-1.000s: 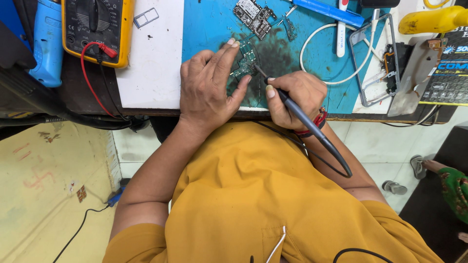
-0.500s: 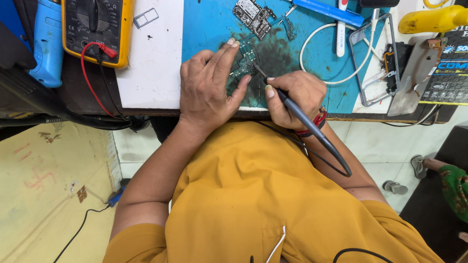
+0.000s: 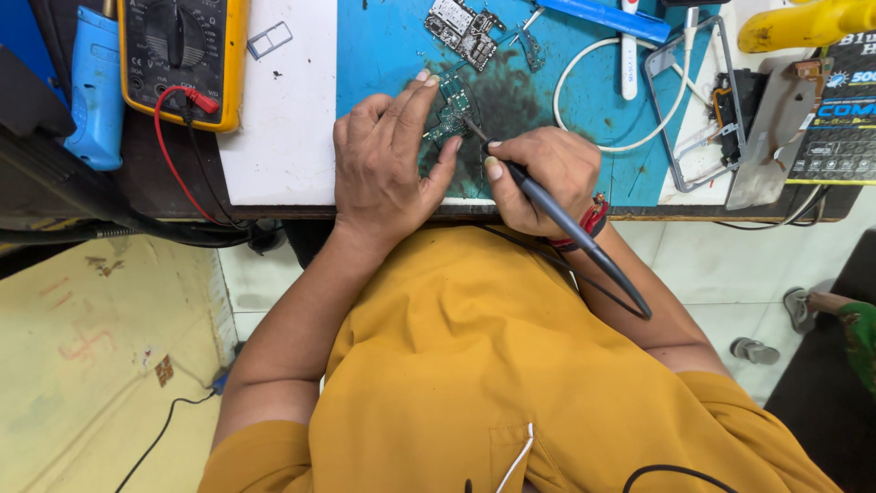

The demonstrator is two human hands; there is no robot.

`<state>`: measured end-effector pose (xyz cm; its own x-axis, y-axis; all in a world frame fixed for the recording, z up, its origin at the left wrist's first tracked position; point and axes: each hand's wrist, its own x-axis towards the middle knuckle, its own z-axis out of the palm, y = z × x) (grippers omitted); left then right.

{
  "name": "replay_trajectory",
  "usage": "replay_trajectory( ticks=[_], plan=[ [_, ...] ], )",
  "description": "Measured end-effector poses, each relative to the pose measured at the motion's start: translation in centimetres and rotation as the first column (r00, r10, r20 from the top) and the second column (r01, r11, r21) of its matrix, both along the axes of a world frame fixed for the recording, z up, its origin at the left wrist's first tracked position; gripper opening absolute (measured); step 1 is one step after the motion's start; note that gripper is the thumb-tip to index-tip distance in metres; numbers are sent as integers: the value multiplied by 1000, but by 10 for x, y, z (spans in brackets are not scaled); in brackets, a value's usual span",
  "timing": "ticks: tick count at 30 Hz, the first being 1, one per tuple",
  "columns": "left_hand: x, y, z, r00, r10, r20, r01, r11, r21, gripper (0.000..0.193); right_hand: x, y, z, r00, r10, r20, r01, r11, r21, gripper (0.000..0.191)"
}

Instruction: The person solders components on a phone motherboard on a workbench, then handles the phone body, removes and repositions its battery, and works on the back cover. They return to soldering the circuit board with a soldering iron, holding the board steady with tweezers and their other hand.

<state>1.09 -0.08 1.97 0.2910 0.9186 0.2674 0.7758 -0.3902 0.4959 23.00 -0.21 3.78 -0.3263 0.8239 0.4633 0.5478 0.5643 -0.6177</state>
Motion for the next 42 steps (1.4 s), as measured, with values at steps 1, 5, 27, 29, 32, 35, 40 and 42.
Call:
replay_trajectory(
  ticks=[1, 5, 27, 29, 32, 35, 40, 42],
  plan=[
    [1, 0, 0, 1000, 0, -4, 0, 1000, 6, 63, 0, 0, 1, 1000, 2, 3, -2, 1000, 12, 10],
    [5, -2, 1, 1000, 1, -5, -1, 1000, 11, 63, 4, -3, 3, 1000, 6, 2, -6, 1000, -1, 11],
    [16, -20, 31, 999, 42, 31, -44, 997, 70, 61, 4, -22, 34, 1000, -23, -19, 23, 999, 44, 9],
    [17, -19, 32, 999, 49, 23, -51, 996, 74, 62, 5, -23, 35, 999, -34, -14, 34, 999, 38, 9],
    [18, -17, 31, 999, 47, 16, -48, 997, 63, 64, 5, -20, 35, 999, -21, -34, 22, 999, 41, 10],
    [19, -13, 26, 999, 47, 16, -48, 997, 55, 64, 6, -16, 30, 999, -42, 3, 42, 999, 34, 11],
    [17, -8, 20, 999, 41, 30, -42, 998, 38, 63, 7, -11, 22, 1000, -26, -9, 26, 999, 30, 11],
    [16, -5, 19, 999, 38, 30, -39, 998, 39, 64, 7, -8, 20, 1000, -26, -6, 26, 999, 23, 11]
  ],
)
